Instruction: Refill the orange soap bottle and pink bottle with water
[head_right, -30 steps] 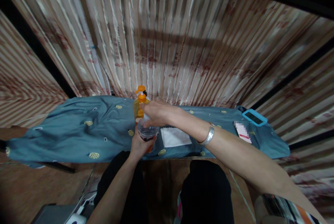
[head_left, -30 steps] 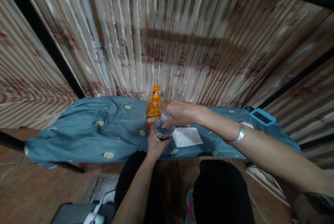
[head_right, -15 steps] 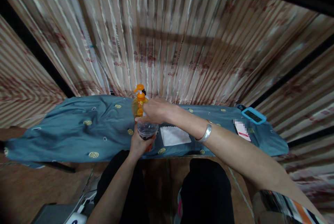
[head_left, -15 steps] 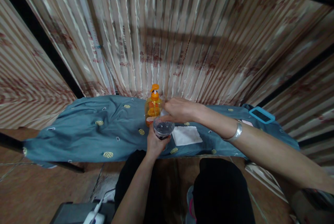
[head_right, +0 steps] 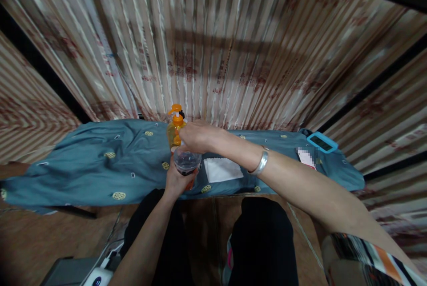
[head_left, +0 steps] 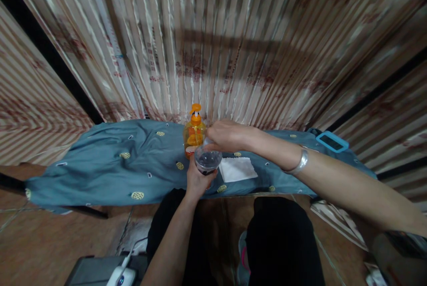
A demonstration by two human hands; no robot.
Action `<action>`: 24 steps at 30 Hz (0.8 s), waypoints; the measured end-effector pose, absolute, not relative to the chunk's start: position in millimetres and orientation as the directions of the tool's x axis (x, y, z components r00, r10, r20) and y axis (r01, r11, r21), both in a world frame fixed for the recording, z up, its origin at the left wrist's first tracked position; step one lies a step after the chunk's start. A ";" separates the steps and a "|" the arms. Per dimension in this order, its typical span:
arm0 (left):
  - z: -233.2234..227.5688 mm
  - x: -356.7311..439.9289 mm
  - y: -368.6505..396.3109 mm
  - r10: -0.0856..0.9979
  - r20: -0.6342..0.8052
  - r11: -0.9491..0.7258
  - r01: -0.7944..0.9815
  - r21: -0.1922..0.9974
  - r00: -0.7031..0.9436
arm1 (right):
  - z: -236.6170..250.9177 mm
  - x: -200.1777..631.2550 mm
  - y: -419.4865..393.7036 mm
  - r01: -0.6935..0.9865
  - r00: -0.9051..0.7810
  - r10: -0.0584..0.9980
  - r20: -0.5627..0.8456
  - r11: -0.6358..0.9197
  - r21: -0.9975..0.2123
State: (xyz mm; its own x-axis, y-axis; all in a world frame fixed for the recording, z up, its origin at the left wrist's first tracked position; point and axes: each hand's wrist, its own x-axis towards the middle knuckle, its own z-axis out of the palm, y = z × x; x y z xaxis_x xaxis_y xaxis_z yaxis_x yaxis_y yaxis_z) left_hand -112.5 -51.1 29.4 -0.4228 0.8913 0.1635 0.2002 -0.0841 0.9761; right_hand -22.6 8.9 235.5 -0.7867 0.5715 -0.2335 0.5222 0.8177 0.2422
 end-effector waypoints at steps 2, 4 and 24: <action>28.7 -112.5 -50.9 0.889 0.168 -0.086 0.206 0.975 -0.425 | 235.1 -24.2 8.2 0.508 -0.792 0.559 -0.245 0.826 0.243; 27.8 -112.6 -50.5 0.883 0.172 -0.082 0.215 0.973 -0.438 | 236.0 -24.5 8.0 0.490 -0.806 0.537 -0.250 0.842 0.226; 18.9 -116.8 -46.6 0.863 0.227 -0.098 0.293 0.951 -0.451 | 4.6 206.1 58.0 0.675 -0.016 0.999 0.041 0.041 -0.736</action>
State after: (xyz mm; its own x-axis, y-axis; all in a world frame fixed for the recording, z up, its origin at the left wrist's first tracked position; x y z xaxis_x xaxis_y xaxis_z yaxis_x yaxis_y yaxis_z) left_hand -116.8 -46.6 18.9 -0.4512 0.8630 0.2274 0.2927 -0.0976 0.9512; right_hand 206.1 58.0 4.6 -0.0158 0.9990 0.0409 0.6754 0.0408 -0.7364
